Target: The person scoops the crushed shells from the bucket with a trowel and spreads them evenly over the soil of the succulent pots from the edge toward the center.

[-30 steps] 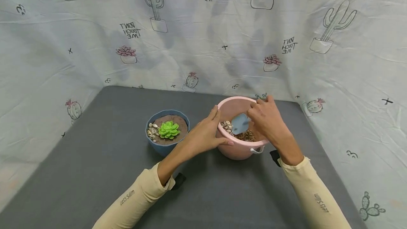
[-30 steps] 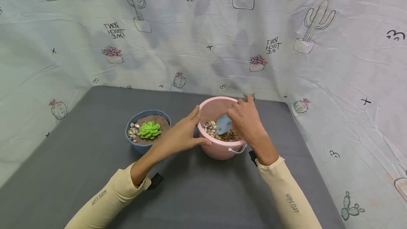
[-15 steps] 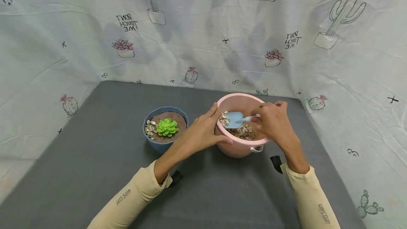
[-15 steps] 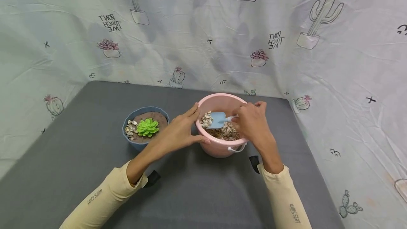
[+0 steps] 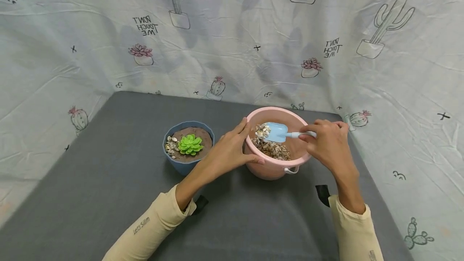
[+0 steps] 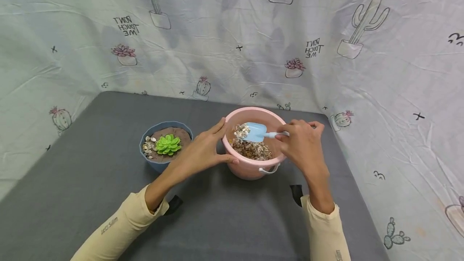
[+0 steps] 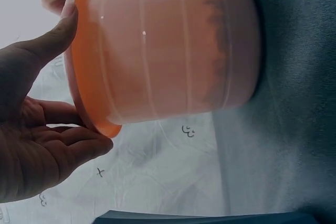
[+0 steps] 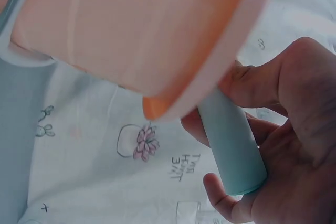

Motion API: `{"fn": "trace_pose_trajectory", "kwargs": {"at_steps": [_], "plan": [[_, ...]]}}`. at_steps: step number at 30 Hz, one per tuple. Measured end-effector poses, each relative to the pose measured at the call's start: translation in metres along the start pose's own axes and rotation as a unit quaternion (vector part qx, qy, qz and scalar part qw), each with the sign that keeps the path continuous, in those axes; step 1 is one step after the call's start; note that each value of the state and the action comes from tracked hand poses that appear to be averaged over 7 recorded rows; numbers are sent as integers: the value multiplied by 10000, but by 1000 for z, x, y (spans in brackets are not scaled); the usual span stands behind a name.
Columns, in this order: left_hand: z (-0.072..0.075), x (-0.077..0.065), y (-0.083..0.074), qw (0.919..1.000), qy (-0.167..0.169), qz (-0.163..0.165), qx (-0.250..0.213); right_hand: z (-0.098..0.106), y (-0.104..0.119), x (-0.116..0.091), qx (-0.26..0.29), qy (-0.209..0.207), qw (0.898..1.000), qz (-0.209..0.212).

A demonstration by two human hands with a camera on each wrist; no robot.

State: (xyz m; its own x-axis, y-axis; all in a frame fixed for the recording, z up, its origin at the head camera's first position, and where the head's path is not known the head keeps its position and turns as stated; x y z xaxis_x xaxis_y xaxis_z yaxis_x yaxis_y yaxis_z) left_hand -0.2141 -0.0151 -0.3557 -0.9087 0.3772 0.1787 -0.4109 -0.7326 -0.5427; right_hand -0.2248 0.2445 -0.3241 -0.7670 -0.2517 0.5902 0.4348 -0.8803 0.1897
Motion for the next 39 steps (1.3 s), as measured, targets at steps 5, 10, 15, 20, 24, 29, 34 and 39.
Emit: {"fn": "trace_pose_trajectory", "kwargs": {"at_steps": [5, 10, 15, 20, 24, 29, 34, 39], "plan": [[2, -8, 8, 9999, -81, 57, 37, 7, 6, -5, 115, -95, 9998, -130], [2, -11, 13, 9999, -82, 118, -71, 18, 15, -7, 86, -363, 9993, -28], [3, -17, 17, 9985, 149, 226, -477, 25, 28, -6, 182, -523, 9984, 77], [30, -37, 31, 9966, 251, 487, -621, 25, 47, 1, 337, -698, 9965, 301], [66, -61, 59, 9964, -97, 676, -509, 17, 70, 11, 521, -705, 9949, 503], [95, -88, 111, 9927, 9, 1093, -514, -3, 108, 25, 692, -305, 9946, 715], [91, -91, 149, 9849, 492, 1171, -1178, -28, 147, 42, 514, 456, 9935, 911], [85, -92, 157, 9800, 420, 1508, -1230, -54, 184, 65, 132, 1128, 9864, 1189]]}}
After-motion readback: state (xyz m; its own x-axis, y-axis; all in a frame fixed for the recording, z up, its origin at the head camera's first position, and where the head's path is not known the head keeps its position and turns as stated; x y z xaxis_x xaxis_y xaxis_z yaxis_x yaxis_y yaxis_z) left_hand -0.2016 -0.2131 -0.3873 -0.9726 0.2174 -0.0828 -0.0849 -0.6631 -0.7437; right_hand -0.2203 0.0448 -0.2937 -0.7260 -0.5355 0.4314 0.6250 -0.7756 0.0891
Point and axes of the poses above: each hand's wrist, its own x-axis towards the middle knuckle, its own z-axis out of the back of the hand, y = z × x, the point moved 2 cm from there along x, towards the middle knuckle, and after that the axes turned 4 degrees about -y, right-handed, at the moved point
